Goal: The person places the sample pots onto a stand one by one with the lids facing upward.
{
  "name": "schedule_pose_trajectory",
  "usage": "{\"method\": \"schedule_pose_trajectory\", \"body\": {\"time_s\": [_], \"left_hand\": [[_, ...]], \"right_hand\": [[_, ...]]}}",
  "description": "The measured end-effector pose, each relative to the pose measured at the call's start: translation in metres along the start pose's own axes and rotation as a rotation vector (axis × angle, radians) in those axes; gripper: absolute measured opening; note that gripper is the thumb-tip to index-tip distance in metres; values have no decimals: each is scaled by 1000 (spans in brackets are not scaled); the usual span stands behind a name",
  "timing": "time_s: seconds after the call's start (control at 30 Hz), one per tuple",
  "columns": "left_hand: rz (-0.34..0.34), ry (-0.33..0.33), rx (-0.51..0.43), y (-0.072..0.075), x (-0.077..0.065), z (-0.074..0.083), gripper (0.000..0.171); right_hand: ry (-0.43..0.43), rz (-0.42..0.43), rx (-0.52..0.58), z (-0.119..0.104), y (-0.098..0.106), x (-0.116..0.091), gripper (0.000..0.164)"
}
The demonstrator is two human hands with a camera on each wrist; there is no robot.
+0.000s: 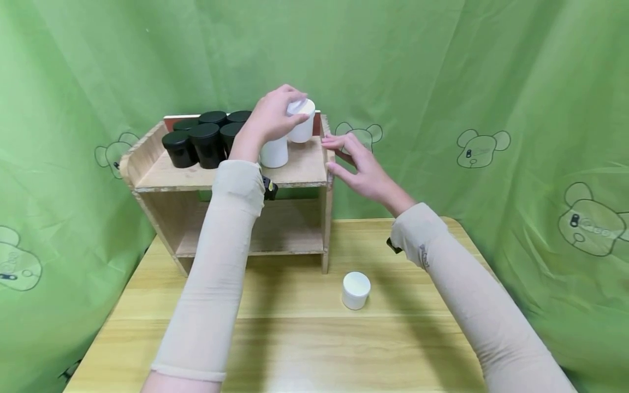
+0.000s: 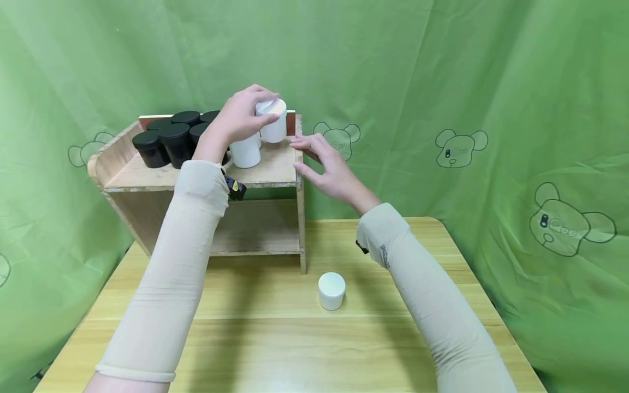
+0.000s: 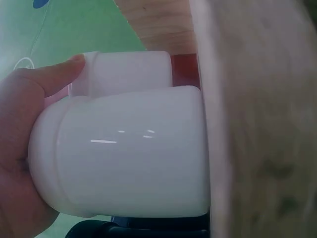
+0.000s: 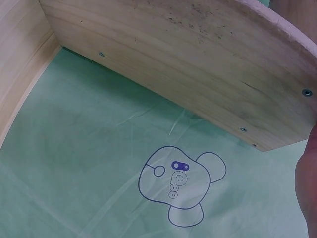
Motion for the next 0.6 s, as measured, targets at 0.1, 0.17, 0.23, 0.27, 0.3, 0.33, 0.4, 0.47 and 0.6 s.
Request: {"method": "schedule_pose_trajectory", "body": {"time_s": [0.1,0.17,0.23,0.27,0.3,0.33,0.4,0.47,0.6], "left_hand": [[-9,-8,-7,-1,0,-1,58],[-18,-26,-9,-1,0,-2,58],[-33,-52,-7,-1,0,-2,58],[-43,-63,-6,0,0,-2,59],[-54,-72,-1,-1,1,-2,59],[-65,-80,-2,0,1,-2,60],[-82,-91,-2,0,2,-2,60],[-98,-93,-6,1,2,-1,61],[-123,-102,-17,1,3,0,62]], "right_hand": [[-7,-8,-2,-13,1,-4,40],[-9,-12,-1,-22,1,-7,40],[-7,-13,0,-29,2,-9,39],[-5,-14,2,-30,2,-9,39],[-5,-14,4,-31,2,-9,39],[-3,-13,5,-32,2,-9,39],[0,-11,5,-27,2,-7,39],[6,-8,6,-16,3,-4,40],[13,-6,2,2,3,2,41]]}}
Point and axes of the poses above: each hand's wrist, its own x-axis towards the middle knuckle, its own y-axis out of the back of the hand, z = x × y, the point moved 1 cm from there along x, towards the middle knuckle, and after that the axes turned 9 degrees about -y, right-handed, at the moved point
